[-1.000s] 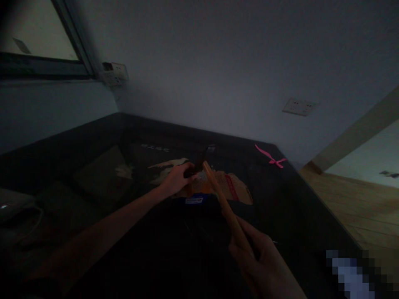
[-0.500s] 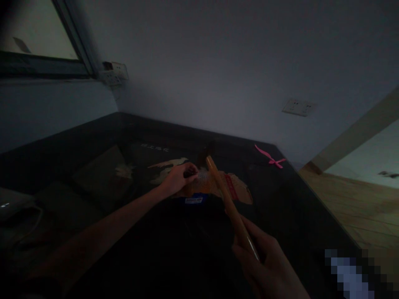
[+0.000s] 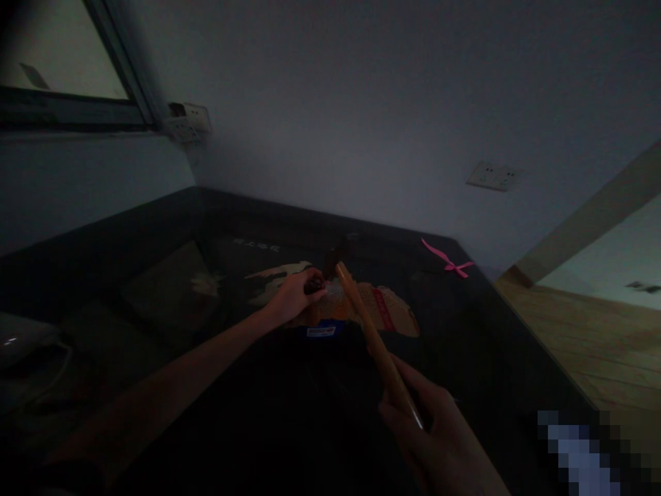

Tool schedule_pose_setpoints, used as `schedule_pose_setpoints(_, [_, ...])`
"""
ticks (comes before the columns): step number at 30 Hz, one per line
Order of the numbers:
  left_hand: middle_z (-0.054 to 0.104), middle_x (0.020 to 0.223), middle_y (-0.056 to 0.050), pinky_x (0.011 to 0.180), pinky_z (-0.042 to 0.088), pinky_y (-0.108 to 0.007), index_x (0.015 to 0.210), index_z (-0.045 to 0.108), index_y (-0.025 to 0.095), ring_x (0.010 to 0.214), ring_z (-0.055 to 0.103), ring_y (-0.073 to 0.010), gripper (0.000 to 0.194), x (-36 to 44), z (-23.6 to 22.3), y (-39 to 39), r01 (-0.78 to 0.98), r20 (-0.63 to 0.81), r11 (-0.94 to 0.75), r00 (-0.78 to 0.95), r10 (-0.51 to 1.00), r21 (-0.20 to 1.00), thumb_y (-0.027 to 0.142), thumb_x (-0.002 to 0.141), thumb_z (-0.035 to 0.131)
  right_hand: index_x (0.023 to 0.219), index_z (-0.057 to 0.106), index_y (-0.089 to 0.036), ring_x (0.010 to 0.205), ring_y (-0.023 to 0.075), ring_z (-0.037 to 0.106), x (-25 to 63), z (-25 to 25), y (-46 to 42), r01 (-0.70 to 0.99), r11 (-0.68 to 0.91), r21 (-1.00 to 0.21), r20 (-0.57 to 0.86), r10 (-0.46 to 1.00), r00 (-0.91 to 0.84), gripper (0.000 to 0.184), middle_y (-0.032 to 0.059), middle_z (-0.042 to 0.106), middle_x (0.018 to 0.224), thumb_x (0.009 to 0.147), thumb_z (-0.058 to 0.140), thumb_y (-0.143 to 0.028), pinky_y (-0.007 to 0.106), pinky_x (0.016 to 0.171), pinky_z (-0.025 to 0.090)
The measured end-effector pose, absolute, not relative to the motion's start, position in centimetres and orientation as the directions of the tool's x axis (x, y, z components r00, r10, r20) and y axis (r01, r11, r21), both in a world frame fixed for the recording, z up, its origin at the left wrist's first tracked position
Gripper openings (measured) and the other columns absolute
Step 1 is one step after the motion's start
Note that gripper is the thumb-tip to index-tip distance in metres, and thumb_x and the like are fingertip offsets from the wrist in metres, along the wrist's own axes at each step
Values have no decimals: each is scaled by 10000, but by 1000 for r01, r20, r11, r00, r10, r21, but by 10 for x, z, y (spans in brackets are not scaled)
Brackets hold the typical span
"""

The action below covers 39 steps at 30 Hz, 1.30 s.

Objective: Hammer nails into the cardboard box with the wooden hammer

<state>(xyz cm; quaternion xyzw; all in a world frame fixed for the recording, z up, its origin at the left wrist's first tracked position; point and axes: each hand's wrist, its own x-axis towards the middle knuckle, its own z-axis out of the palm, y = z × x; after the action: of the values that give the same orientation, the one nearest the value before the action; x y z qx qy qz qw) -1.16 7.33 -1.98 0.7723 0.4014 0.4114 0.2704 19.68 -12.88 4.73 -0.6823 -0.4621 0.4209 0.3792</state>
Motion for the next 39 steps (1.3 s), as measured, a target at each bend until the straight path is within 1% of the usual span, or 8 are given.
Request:
schedule_pose_setpoints(5, [696,886,-27,754,497,-296,955,587,189,820,659,-180,199,-12,-20,73,414,405,-521,338,850,747,162,766,643,1213,624,-202,810,225,646,199,44,-128,336,-311,-889,-239,941,240,599,63,685,910,697,682,-499,276,660,542])
schedule_pose_setpoints(10, [687,842,-9,747,494,-263,904,582,187,798,658,-153,141,-11,-20,73,374,407,-525,351,843,765,140,777,621,1295,548,-220,519,138,556,200,46,-132,343,-292,-893,-227,949,217,643,1,623,714,727,662,-499,209,415,441])
schedule_pose_setpoints(14, [697,882,-17,749,485,-273,956,596,202,821,660,-180,202,-13,-19,72,448,396,-515,337,854,730,157,764,638,1215,626,-209,706,203,641,194,46,-130,343,-305,-888,-233,943,237,600,45,680,819,692,692,-495,252,562,531])
schedule_pose_setpoints(17, [699,884,-14,750,484,-267,962,598,203,819,659,-178,203,-13,-19,72,458,392,-516,341,854,724,157,767,633,1203,639,-204,792,230,658,193,47,-130,335,-307,-891,-228,940,256,596,71,705,920,685,697,-493,263,602,548])
schedule_pose_setpoints(23, [689,842,-1,736,490,-248,903,587,190,792,659,-149,130,-12,-19,72,399,408,-533,358,840,746,149,784,621,1251,600,-222,817,236,664,198,46,-131,324,-279,-904,-213,951,223,612,61,712,919,703,697,-475,271,622,553])
schedule_pose_setpoints(29, [697,907,-27,760,488,-284,1005,601,191,829,657,-182,252,-12,-19,72,492,388,-507,329,861,708,157,760,646,1251,592,-209,922,243,650,203,36,-131,303,-357,-884,-300,928,220,628,78,690,1034,705,688,-503,293,725,546])
schedule_pose_setpoints(34, [694,839,-5,718,489,-250,905,597,186,772,659,-150,125,-12,-19,71,423,400,-526,353,845,738,155,787,619,1282,564,-226,808,234,665,201,44,-133,317,-337,-887,-279,936,216,656,52,704,871,700,686,-502,284,623,550])
schedule_pose_setpoints(39, [695,889,-28,725,483,-275,979,600,178,812,657,-182,215,-12,-16,70,498,376,-509,347,859,702,154,768,634,1205,635,-214,941,265,651,196,40,-130,305,-330,-894,-262,934,242,610,84,705,1008,667,703,-493,312,723,557])
